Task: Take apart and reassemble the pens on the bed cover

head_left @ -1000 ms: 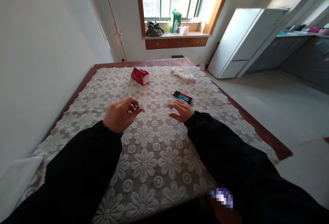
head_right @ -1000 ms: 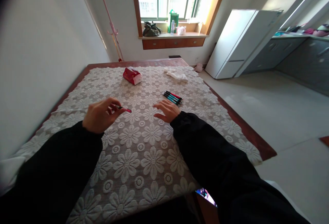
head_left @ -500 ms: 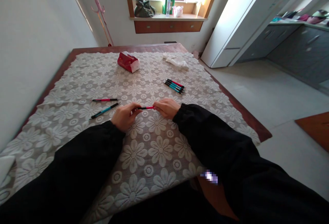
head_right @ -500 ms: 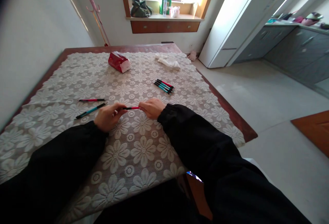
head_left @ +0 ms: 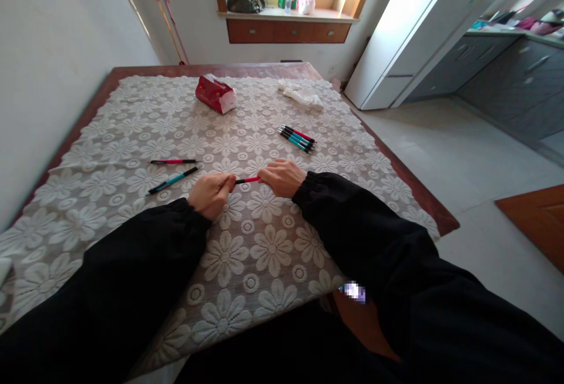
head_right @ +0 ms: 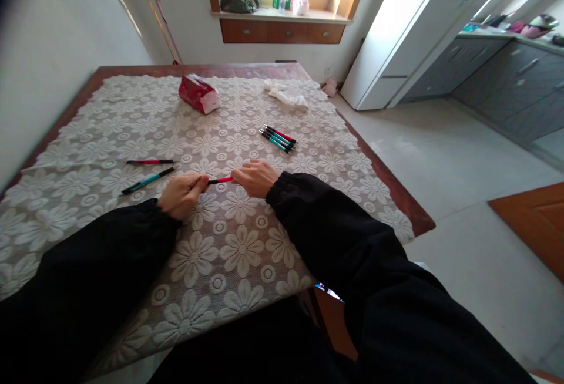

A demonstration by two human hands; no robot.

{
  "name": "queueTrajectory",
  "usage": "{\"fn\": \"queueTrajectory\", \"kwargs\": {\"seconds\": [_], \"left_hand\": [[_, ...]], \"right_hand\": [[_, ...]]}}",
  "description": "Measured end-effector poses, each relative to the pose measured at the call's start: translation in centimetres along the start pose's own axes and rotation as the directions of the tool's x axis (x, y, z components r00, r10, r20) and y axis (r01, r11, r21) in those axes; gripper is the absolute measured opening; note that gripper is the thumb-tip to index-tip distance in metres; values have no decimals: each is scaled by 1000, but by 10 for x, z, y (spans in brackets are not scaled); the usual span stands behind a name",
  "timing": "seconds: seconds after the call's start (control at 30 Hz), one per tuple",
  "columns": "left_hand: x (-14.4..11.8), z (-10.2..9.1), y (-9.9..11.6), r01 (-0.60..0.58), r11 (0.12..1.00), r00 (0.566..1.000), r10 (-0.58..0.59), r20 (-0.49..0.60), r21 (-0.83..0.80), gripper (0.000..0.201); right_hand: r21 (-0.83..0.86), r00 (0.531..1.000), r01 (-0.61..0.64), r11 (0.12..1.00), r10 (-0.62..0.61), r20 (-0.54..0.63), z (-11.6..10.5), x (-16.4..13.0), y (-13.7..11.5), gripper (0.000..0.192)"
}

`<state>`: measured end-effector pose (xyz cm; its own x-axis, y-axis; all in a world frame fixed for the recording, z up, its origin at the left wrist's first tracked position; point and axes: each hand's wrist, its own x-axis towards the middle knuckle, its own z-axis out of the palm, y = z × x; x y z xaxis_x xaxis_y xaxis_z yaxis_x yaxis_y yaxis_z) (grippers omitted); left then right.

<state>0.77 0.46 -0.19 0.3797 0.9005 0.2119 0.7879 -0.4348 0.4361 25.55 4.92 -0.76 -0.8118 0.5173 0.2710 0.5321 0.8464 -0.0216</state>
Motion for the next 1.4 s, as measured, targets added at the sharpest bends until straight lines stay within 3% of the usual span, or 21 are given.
{"fn": "queueTrajectory", "kwargs": {"seconds": [0.23, 0.3, 0.37, 0.5, 0.63, 0.8, 1.03, 1.17, 1.3, 1.4], "left_hand": [[-1, 4, -2, -111, 993, 975, 100, -198, -45, 33], [-1, 4, -2, -87, 996, 982, 81, -168, -30, 26], [-1, 3, -2, -68, 997, 990, 63, -128, -35, 35], [0, 3, -3, -117, 991, 980, 104, -167, -69, 32], [0, 5, -4, -136, 990, 985, 130, -114, -45, 34], [-1, 3, 0, -120, 992, 977, 111, -183, -41, 32], [0, 3, -2, -146, 989, 979, 141, -147, -21, 32], [0, 3, -3, -162, 987, 985, 163, -64, 12, 39], [0, 4, -3, -172, 985, 979, 169, -114, -16, 32], [0, 4, -2, -172, 984, 983, 174, -51, 41, 38]], "right_hand": [[157, 996, -74, 985, 82, -46, 8, -5, 6, 32], [185, 997, -38, 982, 49, -56, 10, -5, 7, 32], [189, 997, -1, 982, 16, -78, 11, -5, 8, 33], [187, 993, 19, 982, 3, -114, 12, -4, 9, 35], [186, 992, 27, 982, -2, -129, 10, -4, 8, 37], [171, 993, 23, 985, -4, -114, 7, -4, 7, 38], [157, 993, 48, 986, -30, -114, 4, -4, 5, 35], [161, 993, 73, 984, -56, -108, 4, -4, 5, 34], [161, 991, 62, 985, -42, -124, 6, -4, 6, 28], [170, 993, 83, 982, -66, -100, 7, -3, 6, 26]]}}
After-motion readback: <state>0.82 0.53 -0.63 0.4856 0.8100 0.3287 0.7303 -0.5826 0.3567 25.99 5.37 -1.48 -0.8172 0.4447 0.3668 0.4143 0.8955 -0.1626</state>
